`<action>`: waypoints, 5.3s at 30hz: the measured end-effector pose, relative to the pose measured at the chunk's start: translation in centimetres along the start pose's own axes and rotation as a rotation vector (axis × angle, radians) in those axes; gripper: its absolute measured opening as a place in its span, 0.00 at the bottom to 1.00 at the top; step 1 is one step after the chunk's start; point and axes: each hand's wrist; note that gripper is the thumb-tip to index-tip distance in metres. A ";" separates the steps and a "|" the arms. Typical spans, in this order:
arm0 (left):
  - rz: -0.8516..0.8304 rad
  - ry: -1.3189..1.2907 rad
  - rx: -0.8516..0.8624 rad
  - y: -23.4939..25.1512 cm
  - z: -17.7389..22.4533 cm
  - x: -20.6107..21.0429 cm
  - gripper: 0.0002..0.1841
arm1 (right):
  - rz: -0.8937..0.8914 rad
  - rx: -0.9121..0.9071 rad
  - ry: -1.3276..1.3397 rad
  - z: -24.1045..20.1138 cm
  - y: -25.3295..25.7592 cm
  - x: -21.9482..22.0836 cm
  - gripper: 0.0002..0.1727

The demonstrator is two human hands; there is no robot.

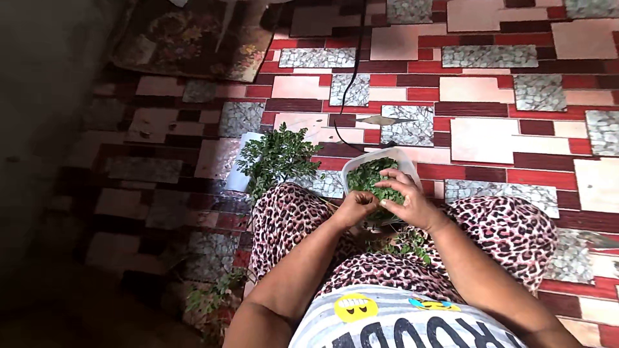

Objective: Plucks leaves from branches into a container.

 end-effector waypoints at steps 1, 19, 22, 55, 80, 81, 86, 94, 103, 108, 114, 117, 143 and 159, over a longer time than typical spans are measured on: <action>0.008 0.042 0.021 0.0 0.0 0.0 0.10 | -0.027 0.018 -0.014 -0.2 0.0 0.0 0.20; 0.082 0.194 0.023 0.1 0.0 0.2 0.09 | 0.083 0.240 0.182 0.4 -0.2 0.7 0.04; 0.079 0.197 0.034 0.2 -0.1 0.2 0.09 | 0.202 0.262 0.239 0.5 -0.1 0.9 0.04; 0.067 0.190 0.025 0.2 0.0 0.1 0.09 | 0.051 0.509 0.400 1.4 0.1 -1.7 0.08; 0.017 -0.295 -0.100 0.2 0.0 -0.6 0.07 | 0.212 0.602 0.562 1.2 0.2 -0.6 0.12; 0.017 -0.294 -0.103 0.2 0.0 -0.5 0.07 | 0.196 0.606 0.593 1.0 0.2 -0.6 0.10; 0.013 -0.271 -0.101 0.1 0.1 -0.5 0.07 | 0.210 0.605 0.606 0.9 0.4 -0.3 0.05; 0.010 -0.261 -0.093 0.1 0.2 -0.4 0.07 | 0.193 0.505 0.405 1.6 0.3 0.1 0.04; 0.010 -0.265 -0.096 0.0 0.2 -0.5 0.07 | 0.206 0.625 0.470 1.8 0.4 -1.0 0.17; -0.001 -0.257 -0.094 0.1 0.1 -0.4 0.07 | 0.187 0.523 0.510 1.8 0.6 -0.1 0.08; 0.011 -0.270 -0.101 0.1 0.0 -0.4 0.07 | 0.262 0.472 0.171 3.0 0.4 -0.5 0.09; 0.009 -0.292 -0.098 0.4 -0.1 -0.6 0.07 | 0.131 0.483 0.182 1.9 0.3 -1.7 0.20; -0.028 -0.169 0.196 -1.1 1.5 0.5 0.08 | 0.265 0.326 0.075 -4.1 -1.5 -1.1 0.19; 0.101 -0.198 0.240 -0.3 1.1 0.7 0.07 | 0.342 -0.123 -0.097 -5.7 -0.9 -0.4 0.10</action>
Point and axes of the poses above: each hand's wrist, its own y-axis towards the middle knuckle, its own x-axis out of the palm, z = x × y, and after that the axes turned 13 degrees about -x, right-handed
